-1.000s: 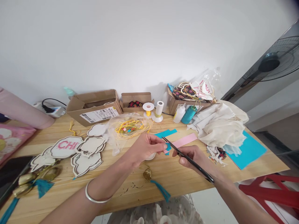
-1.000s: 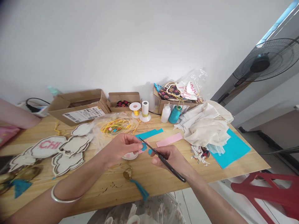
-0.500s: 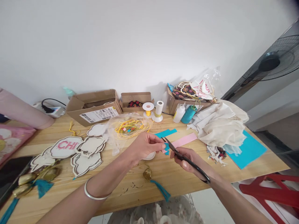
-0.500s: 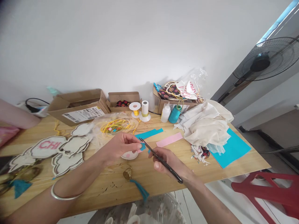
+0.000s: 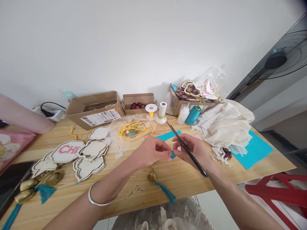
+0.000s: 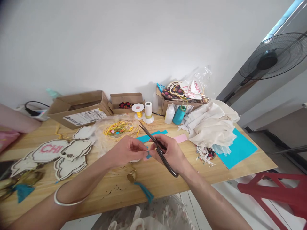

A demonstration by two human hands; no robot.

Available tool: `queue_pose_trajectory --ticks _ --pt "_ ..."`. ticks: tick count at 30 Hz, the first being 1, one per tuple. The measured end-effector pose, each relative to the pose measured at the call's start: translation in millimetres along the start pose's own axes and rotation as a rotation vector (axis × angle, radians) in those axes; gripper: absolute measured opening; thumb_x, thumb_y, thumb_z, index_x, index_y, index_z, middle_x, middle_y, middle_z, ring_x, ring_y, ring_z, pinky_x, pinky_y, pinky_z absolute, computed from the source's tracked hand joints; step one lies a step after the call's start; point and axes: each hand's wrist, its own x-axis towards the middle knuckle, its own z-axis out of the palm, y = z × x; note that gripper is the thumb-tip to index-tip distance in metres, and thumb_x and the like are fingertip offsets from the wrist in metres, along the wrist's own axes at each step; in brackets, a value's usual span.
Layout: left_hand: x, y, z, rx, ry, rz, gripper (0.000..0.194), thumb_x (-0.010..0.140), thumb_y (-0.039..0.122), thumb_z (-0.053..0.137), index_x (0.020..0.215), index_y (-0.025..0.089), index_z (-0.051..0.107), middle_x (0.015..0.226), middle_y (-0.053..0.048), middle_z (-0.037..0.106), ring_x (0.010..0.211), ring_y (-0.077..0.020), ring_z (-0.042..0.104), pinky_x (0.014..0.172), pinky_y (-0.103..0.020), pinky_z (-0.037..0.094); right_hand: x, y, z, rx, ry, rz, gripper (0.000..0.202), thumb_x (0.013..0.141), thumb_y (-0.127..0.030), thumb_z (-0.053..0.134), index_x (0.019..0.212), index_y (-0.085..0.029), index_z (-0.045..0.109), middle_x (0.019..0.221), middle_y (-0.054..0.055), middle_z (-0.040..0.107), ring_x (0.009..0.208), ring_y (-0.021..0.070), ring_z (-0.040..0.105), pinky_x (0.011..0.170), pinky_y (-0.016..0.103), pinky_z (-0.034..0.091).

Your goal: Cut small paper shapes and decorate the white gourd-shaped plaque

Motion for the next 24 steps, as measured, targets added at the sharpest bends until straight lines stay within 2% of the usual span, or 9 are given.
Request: queue_pose_trajectory --ticks 3,6,10,13,18,21,24 --pt "-0.2 -0.8 -1.9 0.069 -0.009 0.012 0.013 0.065 0.026 0.06 0.059 0.018 0.069 0.049 0.001 0.058 0.042 -0.008 0.036 0.041 -0.022 0.021 1.3 -1.4 0.9 -0.061 -0.015 0.007 0.023 0.064 -0.021 0.063 0.085 -0.016 0.052 0.064 -0.002 0.056 0.05 0.007 0.045 0.047 0.02 0.036" --pt "0.7 -5.9 -2.9 0.089 -0.011 0.032 0.013 0.065 0.027 0.061 0.061 0.018 0.07 0.053 0.001 0.061 0.045 -0.0096 0.042 0.042 -0.021 0.026 -0.2 -2.8 3.5 -0.096 0.03 0.023 0.021 0.065 -0.021 0.061 0.084 -0.017 0.052 0.063 -0.002 0.056 0.052 0.0077 0.047 0.046 0.019 0.036" --pt "1.8 -16.6 3.3 -0.092 0.032 0.019 0.015 0.067 0.031 0.063 0.068 0.017 0.069 0.061 -0.001 0.065 0.052 -0.0108 0.051 0.048 -0.021 0.034 -3.4 3.0 9.0 -0.036 0.142 0.019 0.028 0.064 -0.023 0.064 0.088 -0.017 0.052 0.066 -0.001 0.057 0.054 0.0091 0.049 0.045 0.019 0.037" --pt "0.8 -23.5 14.1 -0.291 0.117 0.019 0.019 0.066 0.034 0.067 0.072 0.016 0.068 0.068 -0.002 0.067 0.059 -0.0113 0.055 0.056 -0.021 0.039 -4.2 11.0 14.3 0.022 0.252 0.008 0.032 0.063 -0.025 0.067 0.089 -0.018 0.051 0.067 -0.001 0.056 0.052 0.0084 0.046 0.044 0.019 0.038" --pt "-0.6 -28.5 33.8 -0.507 0.332 0.005 0.025 0.064 0.038 0.07 0.077 0.016 0.068 0.072 -0.003 0.069 0.07 -0.0149 0.061 0.068 -0.025 0.045 -1.9 20.6 26.7 0.084 0.414 -0.056 0.033 0.065 -0.029 0.068 0.091 -0.02 0.049 0.067 -0.001 0.054 0.045 0.006 0.037 0.042 0.019 0.038" --pt "0.1 -27.2 38.8 -0.518 0.425 0.008 0.023 0.063 0.038 0.07 0.071 0.017 0.069 0.067 -0.002 0.069 0.067 -0.0149 0.061 0.066 -0.025 0.046 -0.2 25.4 31.7 0.082 0.442 -0.059 0.033 0.066 -0.031 0.068 0.091 -0.02 0.049 0.067 -0.002 0.054 0.044 0.006 0.034 0.043 0.019 0.038" --pt "0.7 -24.7 36.9 -0.466 0.468 -0.006 0.02 0.061 0.036 0.072 0.065 0.017 0.069 0.063 -0.002 0.069 0.064 -0.0152 0.061 0.062 -0.025 0.045 -2.3 32.6 29.5 0.099 0.403 -0.053 0.035 0.069 -0.033 0.068 0.096 -0.021 0.05 0.07 -0.001 0.055 0.05 0.0083 0.042 0.047 0.021 0.039"
